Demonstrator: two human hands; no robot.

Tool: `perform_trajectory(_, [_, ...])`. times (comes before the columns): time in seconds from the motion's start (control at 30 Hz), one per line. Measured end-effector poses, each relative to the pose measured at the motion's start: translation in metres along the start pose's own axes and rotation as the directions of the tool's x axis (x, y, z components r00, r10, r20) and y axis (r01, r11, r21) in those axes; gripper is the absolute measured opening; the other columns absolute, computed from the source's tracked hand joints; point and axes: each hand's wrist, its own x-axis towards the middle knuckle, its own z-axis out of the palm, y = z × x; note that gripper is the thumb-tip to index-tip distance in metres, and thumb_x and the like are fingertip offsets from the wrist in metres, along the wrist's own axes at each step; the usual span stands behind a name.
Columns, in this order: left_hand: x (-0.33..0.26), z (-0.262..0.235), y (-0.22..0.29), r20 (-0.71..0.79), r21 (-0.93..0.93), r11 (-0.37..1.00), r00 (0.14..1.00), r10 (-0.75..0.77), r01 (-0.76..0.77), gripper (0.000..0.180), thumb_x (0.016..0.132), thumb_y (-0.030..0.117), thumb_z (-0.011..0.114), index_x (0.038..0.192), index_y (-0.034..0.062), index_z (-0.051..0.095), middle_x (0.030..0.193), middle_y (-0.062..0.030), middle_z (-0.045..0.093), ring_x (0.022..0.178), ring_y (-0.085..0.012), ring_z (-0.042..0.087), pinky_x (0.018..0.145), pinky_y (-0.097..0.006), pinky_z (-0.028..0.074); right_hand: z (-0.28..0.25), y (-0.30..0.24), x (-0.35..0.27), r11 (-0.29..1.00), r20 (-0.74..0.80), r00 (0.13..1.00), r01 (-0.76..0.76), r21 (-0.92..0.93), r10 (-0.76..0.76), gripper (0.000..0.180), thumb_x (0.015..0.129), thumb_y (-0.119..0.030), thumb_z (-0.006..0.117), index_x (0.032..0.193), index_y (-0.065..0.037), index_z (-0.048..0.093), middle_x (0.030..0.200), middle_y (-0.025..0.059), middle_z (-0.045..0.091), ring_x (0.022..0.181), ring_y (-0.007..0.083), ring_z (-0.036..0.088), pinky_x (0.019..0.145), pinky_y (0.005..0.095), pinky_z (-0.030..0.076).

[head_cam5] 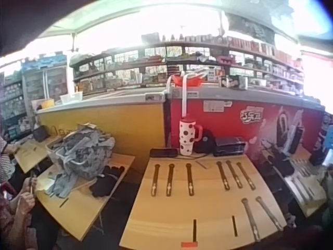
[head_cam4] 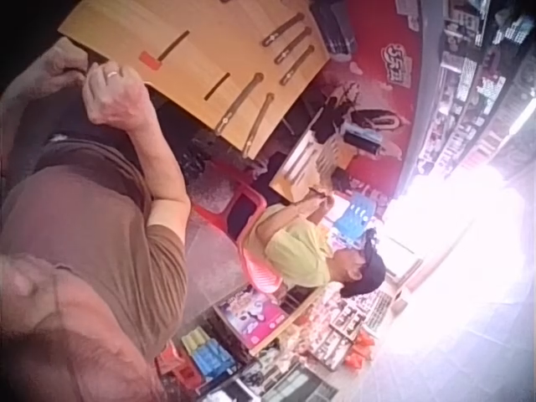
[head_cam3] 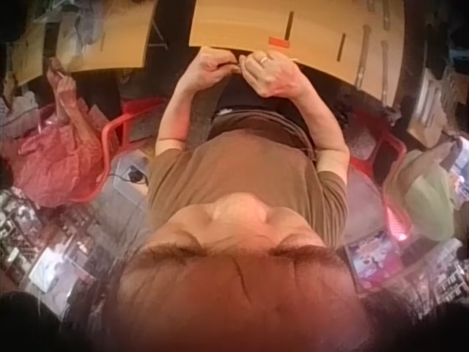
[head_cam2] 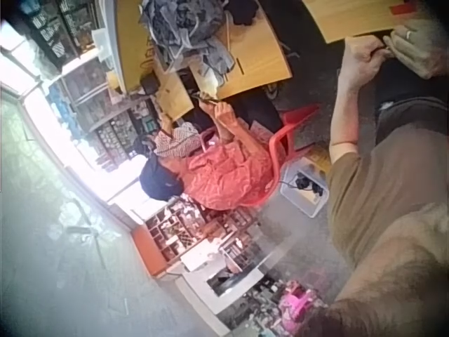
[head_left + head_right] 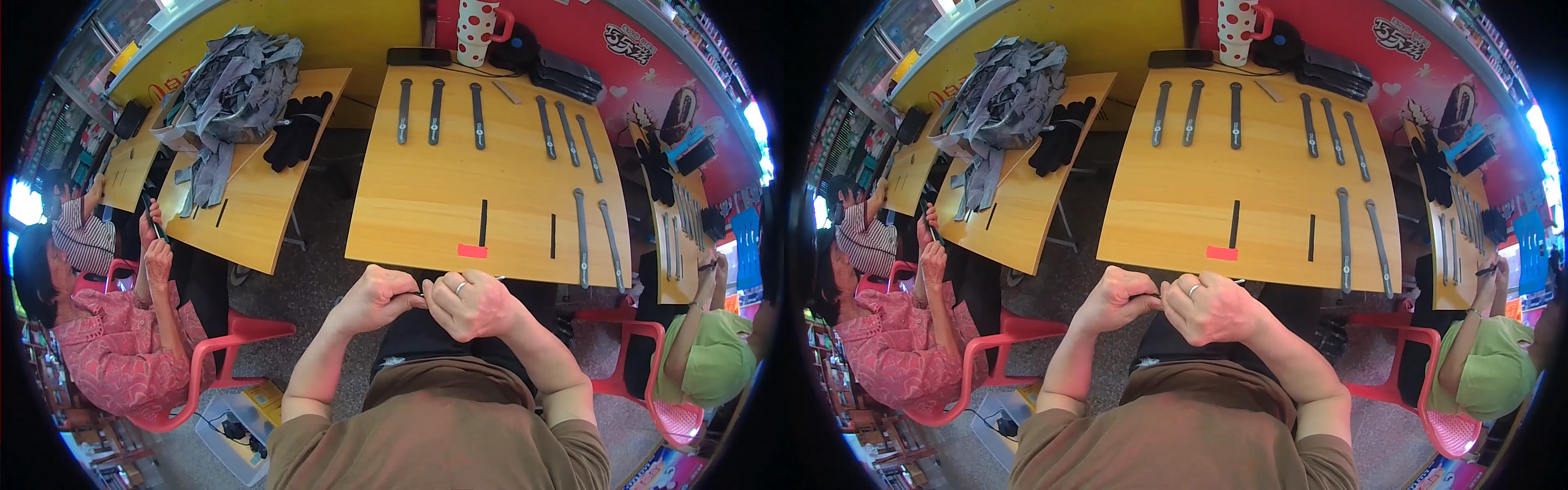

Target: Assemble small leather straps by attaching hardware components and organizing them in a row on the table.

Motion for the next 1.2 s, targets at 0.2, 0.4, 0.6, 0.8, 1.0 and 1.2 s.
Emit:
perform_trajectory(0.2, [0.001, 0.003, -0.007, 0.197, 0.209, 0.977, 0.976, -0.088, 0.046, 0.02, 0.076, 0.01, 0.07, 0.068, 0.0003, 0.055, 0.066, -0.0164, 0.057, 0.065, -0.0355, 0.059, 0.057, -0.041, 0.045, -0.001, -0.005, -0.004, 0.988, 0.221, 0.964, 0.151, 0.0, -0.147, 0.019, 0.068, -0.018, 0.062, 0.076, -0.001, 0.064, 0.068, 0.0024, 0.052, 0.063, 0.0143, 0.05, 0.048, 0.0252, 0.036])
perform_trajectory(0.4, [0.004, 0.003, -0.014, 0.084, 0.126, 0.992, 0.996, -0.02, 0.009, 0.02, 0.078, 0.011, 0.07, 0.07, -0.0008, 0.056, 0.066, -0.0159, 0.057, 0.065, -0.0342, 0.059, 0.057, -0.039, 0.045, 0.011, -0.011, -0.014, 0.999, 0.108, 0.994, 0.027, -0.029, -0.024, 0.018, 0.068, -0.014, 0.063, 0.08, 0.0, 0.063, 0.072, 0.004, 0.054, 0.064, 0.0149, 0.053, 0.049, 0.0247, 0.039])
perform_trajectory(0.6, [0.002, -0.009, -0.004, 0.121, -0.044, 0.991, 0.985, -0.12, 0.126, 0.013, 0.083, 0.01, 0.068, 0.08, -0.0012, 0.062, 0.068, -0.0133, 0.058, 0.062, -0.0281, 0.056, 0.058, -0.034, 0.044, 0.01, -0.023, -0.01, 0.973, 0.001, 0.976, -0.217, 0.077, 0.217, 0.021, 0.07, -0.007, 0.064, 0.088, 0.004, 0.064, 0.074, 0.0069, 0.053, 0.066, 0.0168, 0.055, 0.052, 0.0262, 0.044])
perform_trajectory(0.8, [0.0, -0.015, -0.005, 0.136, -0.19, 0.969, 0.982, -0.131, 0.156, 0.008, 0.088, 0.006, 0.063, 0.091, -0.0014, 0.065, 0.076, -0.0079, 0.063, 0.07, -0.0197, 0.06, 0.066, -0.031, 0.047, 0.018, -0.03, -0.017, 0.889, -0.011, 0.906, -0.412, 0.201, 0.422, 0.03, 0.069, -0.007, 0.061, 0.095, 0.008, 0.063, 0.077, 0.0097, 0.05, 0.066, 0.02, 0.054, 0.054, 0.0282, 0.045])
perform_trajectory(1.0, [-0.006, 0.001, -0.01, 0.174, -0.489, 0.708, 0.853, -0.493, 0.509, 0.009, 0.091, 0.008, 0.061, 0.091, 0.0005, 0.066, 0.074, -0.003, 0.063, 0.066, -0.0066, 0.057, 0.059, -0.023, 0.045, 0.012, -0.031, -0.019, 0.873, 0.073, 0.891, -0.453, 0.181, 0.447, 0.033, 0.068, -0.009, 0.06, 0.097, 0.005, 0.062, 0.075, 0.0066, 0.05, 0.065, 0.0188, 0.054, 0.054, 0.0291, 0.044])
perform_trajectory(1.2, [-0.005, 0.002, -0.004, 0.069, -0.281, 0.863, 0.906, -0.418, 0.42, 0.009, 0.088, 0.007, 0.065, 0.081, 0.0007, 0.066, 0.065, -0.0018, 0.062, 0.055, -0.007, 0.055, 0.05, -0.024, 0.044, -0.001, -0.031, -0.019, 0.886, 0.114, 0.891, -0.45, 0.111, 0.439, 0.029, 0.068, -0.012, 0.059, 0.094, 0.001, 0.064, 0.072, 0.0038, 0.051, 0.06, 0.0151, 0.053, 0.048, 0.0278, 0.04])
